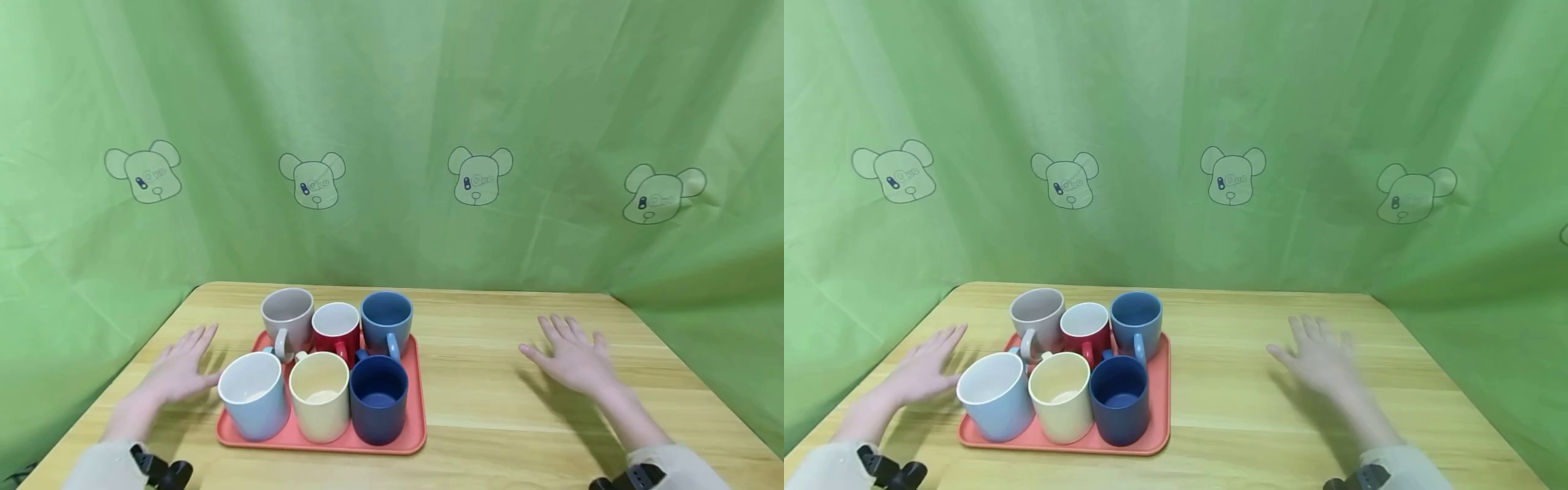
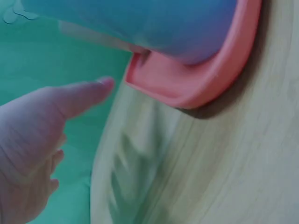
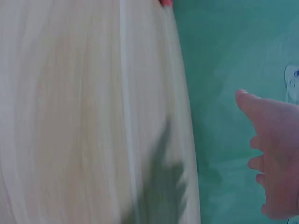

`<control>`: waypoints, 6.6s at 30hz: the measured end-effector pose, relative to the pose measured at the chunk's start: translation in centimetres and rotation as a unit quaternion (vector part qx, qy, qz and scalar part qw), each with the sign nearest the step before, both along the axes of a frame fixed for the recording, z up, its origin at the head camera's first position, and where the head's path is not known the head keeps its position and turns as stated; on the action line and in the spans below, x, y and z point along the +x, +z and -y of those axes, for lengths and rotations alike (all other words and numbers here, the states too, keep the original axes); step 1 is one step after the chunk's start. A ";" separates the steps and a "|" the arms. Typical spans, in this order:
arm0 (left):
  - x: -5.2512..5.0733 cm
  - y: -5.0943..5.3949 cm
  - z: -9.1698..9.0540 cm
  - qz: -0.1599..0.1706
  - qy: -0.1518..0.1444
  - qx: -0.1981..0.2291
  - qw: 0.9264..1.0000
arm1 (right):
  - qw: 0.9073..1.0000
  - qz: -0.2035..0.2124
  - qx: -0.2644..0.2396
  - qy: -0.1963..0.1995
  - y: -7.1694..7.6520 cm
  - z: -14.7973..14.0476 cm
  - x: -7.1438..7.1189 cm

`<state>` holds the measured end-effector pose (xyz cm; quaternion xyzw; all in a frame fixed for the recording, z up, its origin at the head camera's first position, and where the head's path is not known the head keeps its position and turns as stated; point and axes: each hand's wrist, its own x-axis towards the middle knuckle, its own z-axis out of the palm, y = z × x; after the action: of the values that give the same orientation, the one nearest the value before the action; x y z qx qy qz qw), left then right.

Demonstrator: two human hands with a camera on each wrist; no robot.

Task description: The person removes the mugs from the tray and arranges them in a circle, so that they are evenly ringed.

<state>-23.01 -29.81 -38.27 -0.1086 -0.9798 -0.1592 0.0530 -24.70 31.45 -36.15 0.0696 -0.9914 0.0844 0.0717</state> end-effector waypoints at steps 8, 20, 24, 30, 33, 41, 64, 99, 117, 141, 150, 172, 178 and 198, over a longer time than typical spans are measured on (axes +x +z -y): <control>2.4 0.7 0.1 0.081 -0.038 0.088 0.992 | 0.995 -0.029 -0.062 0.074 1.0 3.4 1.3; 5.0 0.1 -0.2 0.172 -0.085 0.287 0.938 | 0.976 -0.044 -0.120 0.174 1.7 8.4 3.9; 5.7 -0.7 -0.4 0.181 -0.112 0.354 0.911 | 0.970 -0.025 -0.149 0.190 1.6 10.1 4.8; 6.3 -1.1 -1.6 0.210 -0.103 0.396 0.888 | 0.954 -0.008 -0.210 0.214 1.9 12.7 5.5; 6.4 -1.3 -1.9 0.209 -0.111 0.388 0.891 | 0.943 0.014 -0.240 0.228 1.9 14.0 5.6; 6.6 -2.0 -1.9 0.197 -0.140 0.399 0.884 | 0.925 0.058 -0.265 0.267 1.7 17.4 5.6; 6.8 -2.6 -1.8 0.220 -0.094 0.373 0.896 | 0.945 0.014 -0.223 0.241 -0.4 21.2 5.2; 6.7 -2.4 -2.1 0.214 -0.115 0.376 0.894 | 0.939 -0.088 -0.299 0.148 4.7 11.2 7.9; 6.6 -2.6 -1.9 0.204 -0.109 0.367 0.901 | 0.973 -0.098 -0.207 0.041 1.8 1.5 0.2; 6.2 -2.8 -1.9 0.184 -0.126 0.349 0.910 | 0.963 -0.036 -0.262 0.058 -0.8 -1.4 -4.9; 6.4 -2.8 -1.9 0.181 -0.120 0.354 0.910 | 0.961 -0.007 -0.264 0.085 -0.1 -1.4 -4.9; 6.5 -2.1 -2.3 0.198 -0.083 0.342 0.915 | 0.926 -0.045 -0.327 0.182 6.2 6.7 -1.1; 6.6 -2.0 -2.5 0.198 -0.079 0.343 0.915 | 0.913 -0.024 -0.328 0.242 5.8 11.5 -0.3; 6.5 -2.2 -2.4 0.195 -0.077 0.353 0.912 | 0.906 0.065 -0.238 0.344 3.8 24.5 2.5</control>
<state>-16.55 -27.38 -40.44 -0.1242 -0.8394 -0.5161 -0.1167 -22.18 6.99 -32.32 0.3813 -0.8588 0.3420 -0.0122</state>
